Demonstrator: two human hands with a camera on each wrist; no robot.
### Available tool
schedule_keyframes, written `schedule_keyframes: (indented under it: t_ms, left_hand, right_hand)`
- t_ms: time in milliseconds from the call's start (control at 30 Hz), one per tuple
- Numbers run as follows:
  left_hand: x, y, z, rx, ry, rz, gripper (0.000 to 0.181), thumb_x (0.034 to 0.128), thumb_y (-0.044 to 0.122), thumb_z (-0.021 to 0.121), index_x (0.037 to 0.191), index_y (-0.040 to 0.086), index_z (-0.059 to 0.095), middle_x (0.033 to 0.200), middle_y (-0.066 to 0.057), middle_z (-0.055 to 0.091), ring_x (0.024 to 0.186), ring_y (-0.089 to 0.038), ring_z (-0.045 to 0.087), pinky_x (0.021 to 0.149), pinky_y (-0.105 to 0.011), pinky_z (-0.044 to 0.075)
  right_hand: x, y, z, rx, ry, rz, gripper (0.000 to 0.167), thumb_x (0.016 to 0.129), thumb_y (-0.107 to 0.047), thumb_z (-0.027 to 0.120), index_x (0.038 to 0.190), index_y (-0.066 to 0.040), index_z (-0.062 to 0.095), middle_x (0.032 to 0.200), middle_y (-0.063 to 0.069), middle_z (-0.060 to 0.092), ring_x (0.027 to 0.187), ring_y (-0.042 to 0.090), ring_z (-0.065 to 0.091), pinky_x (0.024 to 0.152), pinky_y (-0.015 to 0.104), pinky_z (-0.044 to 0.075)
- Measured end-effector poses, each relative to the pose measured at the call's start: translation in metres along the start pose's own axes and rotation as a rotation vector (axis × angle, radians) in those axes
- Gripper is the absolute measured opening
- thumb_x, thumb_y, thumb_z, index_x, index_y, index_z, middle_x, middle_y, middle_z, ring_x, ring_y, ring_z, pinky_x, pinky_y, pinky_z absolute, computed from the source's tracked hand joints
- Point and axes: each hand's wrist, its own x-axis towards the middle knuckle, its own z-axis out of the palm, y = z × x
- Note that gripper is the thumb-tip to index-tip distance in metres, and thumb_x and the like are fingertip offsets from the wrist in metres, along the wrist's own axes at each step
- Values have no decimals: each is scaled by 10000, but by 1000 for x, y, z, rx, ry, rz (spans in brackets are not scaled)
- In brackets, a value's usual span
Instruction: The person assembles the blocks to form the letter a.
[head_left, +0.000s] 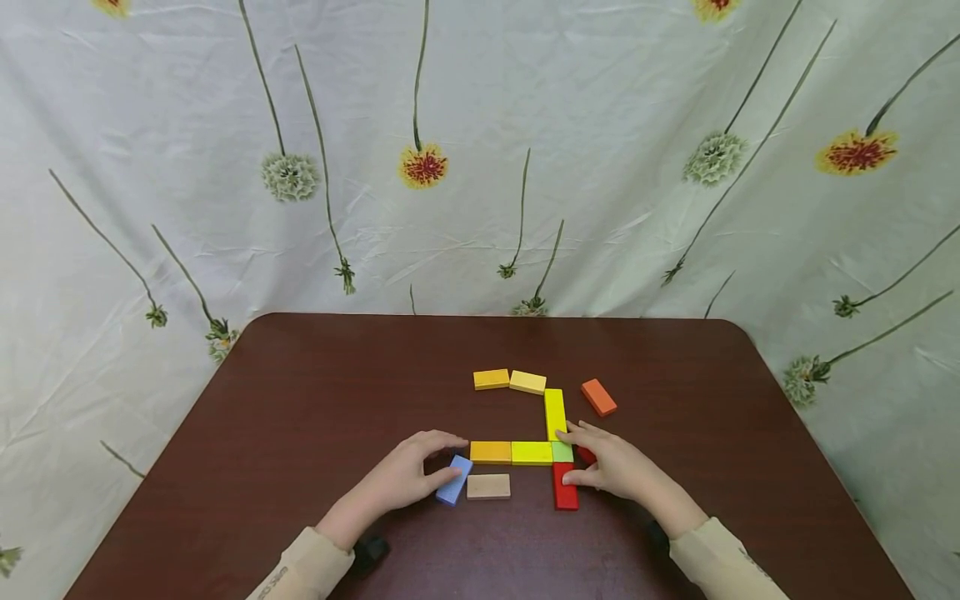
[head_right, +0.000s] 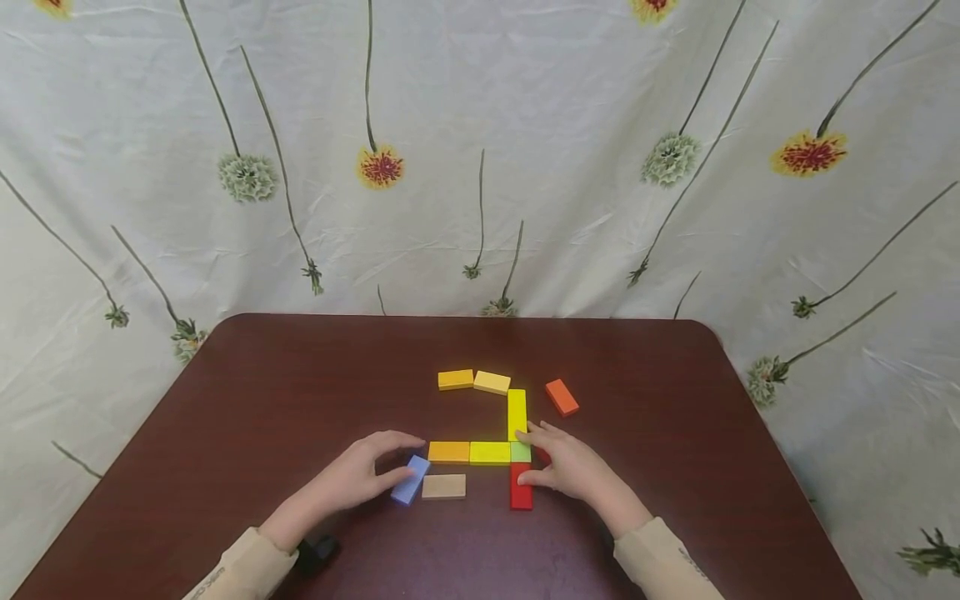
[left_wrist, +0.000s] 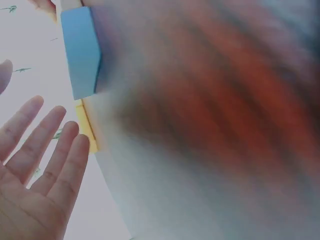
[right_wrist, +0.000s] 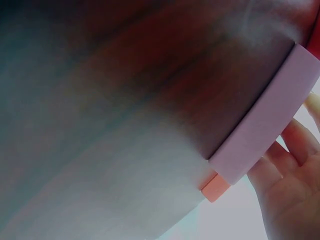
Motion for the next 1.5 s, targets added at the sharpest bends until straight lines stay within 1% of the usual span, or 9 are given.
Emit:
schedule_keyframes:
  t_ms: [100,200,300,400,633,1067,1167,1300,1500]
  left_hand:
    - [4,5,1,34,37,25,288,921,210,701,1204,157,695,1200,30,675,1115,-209,600,927,-411,513]
    - [9,14,5,79,43,68,216,889,206,739,1103,183,744,1086,77,699,1009,-144,577,848,-324,515]
    - [14,23,11,141,17,118,180,861,228,769,1040,207,771,1002,107,705,933,-95,536,785,-259,508]
    - [19,31,17,217,-14,152,162,846,225,784,1007,211,781,971,107,715,880,-73,514,730,-223,492]
    - [22,38,25,282,-65,174,262,765,235,853,1008,164,784,976,63,744,855,-82,534,726,-211,477]
    - [-2,40,27,247,-140,234,357,656,234,913,993,257,796,898,186,714,855,-9,490,751,-187,406]
    - [-10,38,27,260,-130,262,363,647,264,915,989,264,793,901,201,712,850,2,497,754,-184,415]
    - [-20,34,24,247,-112,271,366,659,297,907,1003,264,786,926,214,715,877,-2,503,790,-202,434]
    - [-25,28,19,254,-80,272,349,672,298,899,998,249,784,944,213,716,915,-22,513,820,-204,432]
  right_hand:
    - [0,0,0,-6,-1,-7,711,761,-395,827,1393,-180,583,1504,178,458,1073,227,667,822,352,575]
    - [0,1,1,-14,-3,-11,712,764,-398,823,1395,-174,580,1501,181,461,1154,267,631,837,370,574]
    - [-1,1,1,-17,-5,-10,711,765,-398,822,1394,-173,580,1500,180,464,1226,304,584,851,384,572]
    - [-1,1,1,-15,-5,-12,709,765,-394,822,1393,-172,582,1502,181,461,1156,274,630,844,379,572]
    - [-1,0,3,-7,-12,-20,711,766,-402,819,1394,-166,581,1502,181,460,1278,331,547,860,392,571]
    - [-1,0,2,-14,-10,-17,710,769,-393,820,1396,-164,578,1504,193,453,1224,316,588,863,399,571]
    - [-1,0,2,-12,-12,-20,715,772,-399,816,1402,-164,572,1510,191,445,1174,293,621,848,379,574]
    - [-2,0,0,-18,-8,-26,717,775,-409,810,1403,-158,570,1510,195,444,1264,327,561,851,378,575]
    - [-2,-1,-2,-18,-9,-31,714,777,-399,811,1402,-152,570,1506,202,446,1151,290,638,830,368,578]
